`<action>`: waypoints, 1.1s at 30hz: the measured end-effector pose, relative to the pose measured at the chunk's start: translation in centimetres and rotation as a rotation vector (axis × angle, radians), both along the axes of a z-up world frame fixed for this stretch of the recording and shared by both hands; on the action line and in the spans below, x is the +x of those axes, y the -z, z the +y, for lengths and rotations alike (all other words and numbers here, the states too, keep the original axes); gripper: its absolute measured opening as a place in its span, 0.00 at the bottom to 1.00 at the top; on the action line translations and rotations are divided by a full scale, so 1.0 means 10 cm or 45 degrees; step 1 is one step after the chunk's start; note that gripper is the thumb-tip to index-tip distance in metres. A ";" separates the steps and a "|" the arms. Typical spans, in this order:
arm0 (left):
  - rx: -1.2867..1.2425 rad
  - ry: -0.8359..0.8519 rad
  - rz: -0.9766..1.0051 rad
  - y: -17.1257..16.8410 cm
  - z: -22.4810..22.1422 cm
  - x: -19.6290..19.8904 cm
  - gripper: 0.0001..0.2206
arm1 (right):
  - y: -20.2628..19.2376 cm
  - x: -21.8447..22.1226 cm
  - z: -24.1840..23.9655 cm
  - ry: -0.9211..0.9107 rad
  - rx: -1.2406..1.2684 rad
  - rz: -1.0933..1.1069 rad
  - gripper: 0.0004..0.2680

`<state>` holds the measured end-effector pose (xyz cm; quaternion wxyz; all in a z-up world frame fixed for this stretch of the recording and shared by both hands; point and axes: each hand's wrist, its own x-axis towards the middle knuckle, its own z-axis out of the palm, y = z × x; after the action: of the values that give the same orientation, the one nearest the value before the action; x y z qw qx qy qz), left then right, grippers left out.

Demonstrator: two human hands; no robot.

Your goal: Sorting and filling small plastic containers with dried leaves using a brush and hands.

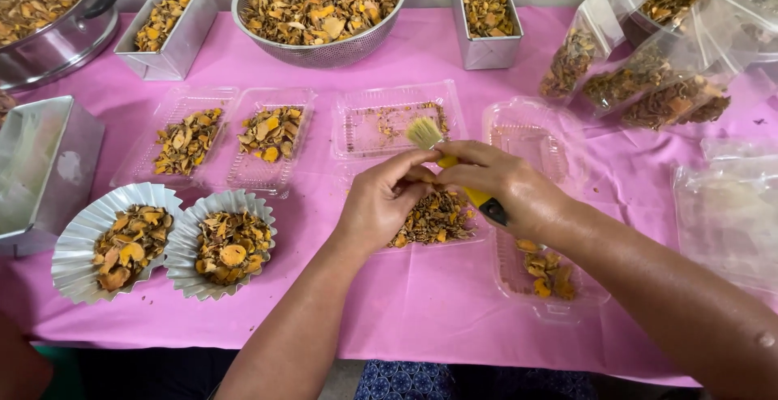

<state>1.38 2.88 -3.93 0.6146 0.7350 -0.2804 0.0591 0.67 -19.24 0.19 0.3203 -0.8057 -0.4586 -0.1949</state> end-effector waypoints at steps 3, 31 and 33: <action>0.082 -0.091 -0.178 -0.03 -0.03 -0.07 0.24 | -0.01 0.02 0.04 -0.022 -0.036 -0.068 0.05; -0.723 0.094 0.663 0.21 -0.03 0.14 0.15 | 0.10 -0.02 -0.14 0.207 -0.035 -0.619 0.08; -0.759 -0.038 0.643 0.21 -0.06 0.14 0.15 | -0.03 -0.31 -0.05 0.170 0.267 -0.250 0.10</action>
<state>2.79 2.32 -6.01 0.8499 0.5196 -0.0799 -0.0358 -2.45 -19.76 0.54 0.3427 -0.7734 -0.4103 -0.3406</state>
